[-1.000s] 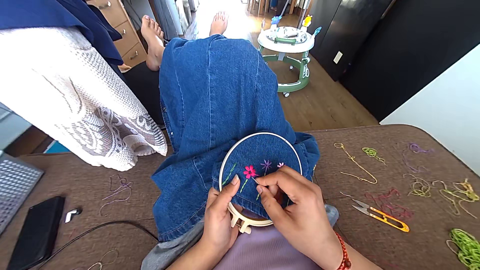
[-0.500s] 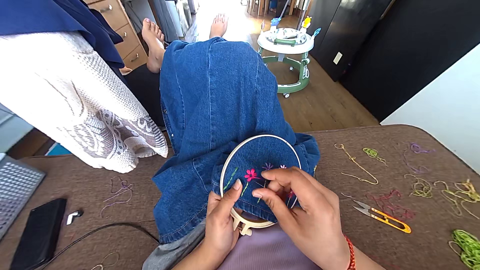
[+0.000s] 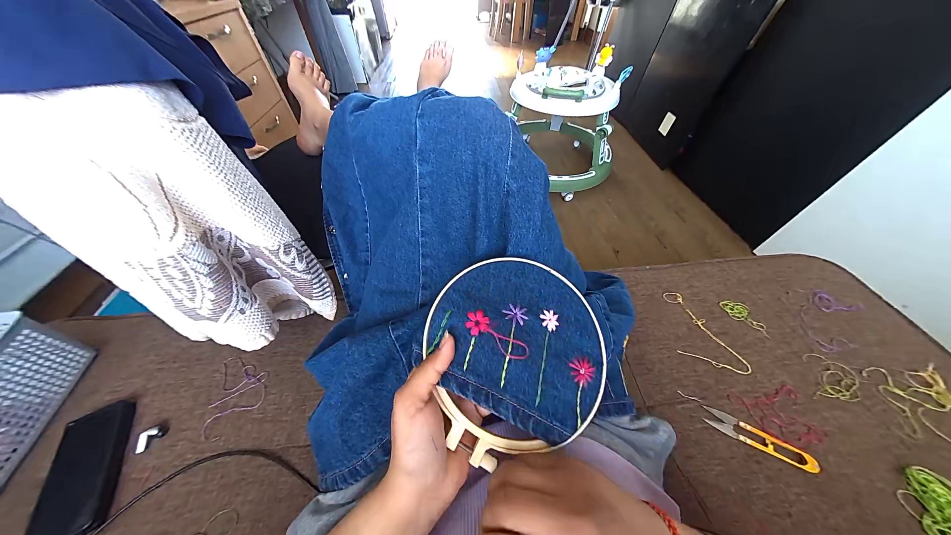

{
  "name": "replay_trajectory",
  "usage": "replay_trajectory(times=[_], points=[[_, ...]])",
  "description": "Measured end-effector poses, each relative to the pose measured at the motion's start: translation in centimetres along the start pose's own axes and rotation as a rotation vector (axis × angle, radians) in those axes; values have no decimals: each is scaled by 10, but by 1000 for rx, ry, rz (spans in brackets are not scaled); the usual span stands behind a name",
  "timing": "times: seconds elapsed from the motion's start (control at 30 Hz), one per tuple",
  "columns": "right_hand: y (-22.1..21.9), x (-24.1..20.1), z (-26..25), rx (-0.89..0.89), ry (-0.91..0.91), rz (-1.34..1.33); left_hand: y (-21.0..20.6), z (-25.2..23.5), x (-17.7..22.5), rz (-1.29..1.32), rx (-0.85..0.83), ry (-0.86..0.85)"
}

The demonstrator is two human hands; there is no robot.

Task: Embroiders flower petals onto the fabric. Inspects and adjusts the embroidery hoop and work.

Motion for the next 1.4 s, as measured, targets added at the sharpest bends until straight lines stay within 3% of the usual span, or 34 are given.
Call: replay_trajectory(times=[0.07, 0.13, 0.2, 0.27, 0.33, 0.43, 0.53, 0.6, 0.67, 0.73, 0.83, 0.9, 0.97, 1.07, 1.2, 1.33, 1.4], points=[[1, 3, 5, 56, 61, 173, -9, 2, 5, 60, -1, 8], [9, 5, 9, 282, 96, 419, -13, 6, 7, 131, -28, 6], [15, 13, 11, 422, 5, 637, -12, 14, 8, 150, -69, -7], [26, 25, 12, 478, -58, 662, -4, 19, 8, 134, -214, -43], [40, 31, 10, 528, -65, 522, 12, 20, 11, 5, -453, -131], [67, 26, -1, 607, -52, 265, 32, 22, 24, -537, -784, -534], [98, 17, -15, 595, 4, 130, 32, 24, 41, -861, -630, -1082], [112, 11, -29, 509, 7, 9, 21, 13, 54, -1001, -533, -1269], [119, 6, -47, 448, -70, -84, 9, 1, 62, -1051, -591, -1222], [121, 8, -64, 454, -170, -83, -6, -4, 61, -922, -659, -1083], [120, 38, -86, 516, -312, -51, -9, -15, 44, -750, -555, -889], [109, 62, -93, 576, -343, 187, -1, -25, 32, -728, -439, -756], [92, 71, -91, 591, -215, 479, 7, -34, 24, -685, -313, -601], [62, 59, -75, 549, -85, 476, 9, -40, 20, -585, -159, -409], [31, 59, -69, 406, -278, 291, 8, -39, 15, -525, -176, -368], [20, 70, -82, 414, -284, 227, 8, -41, 14, -535, -193, -401], [20, 71, -85, 440, -282, 72, 8, -42, 13, -543, -190, -419]])
Point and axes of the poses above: each hand's wrist, its own z-axis away from the middle knuckle, its own y-axis out of the back of the hand, x = y × z, the point moved 1 cm from there along -z, towards the middle knuckle, and after that the axes turned 12 degrees about -y, right-handed, at the moved point
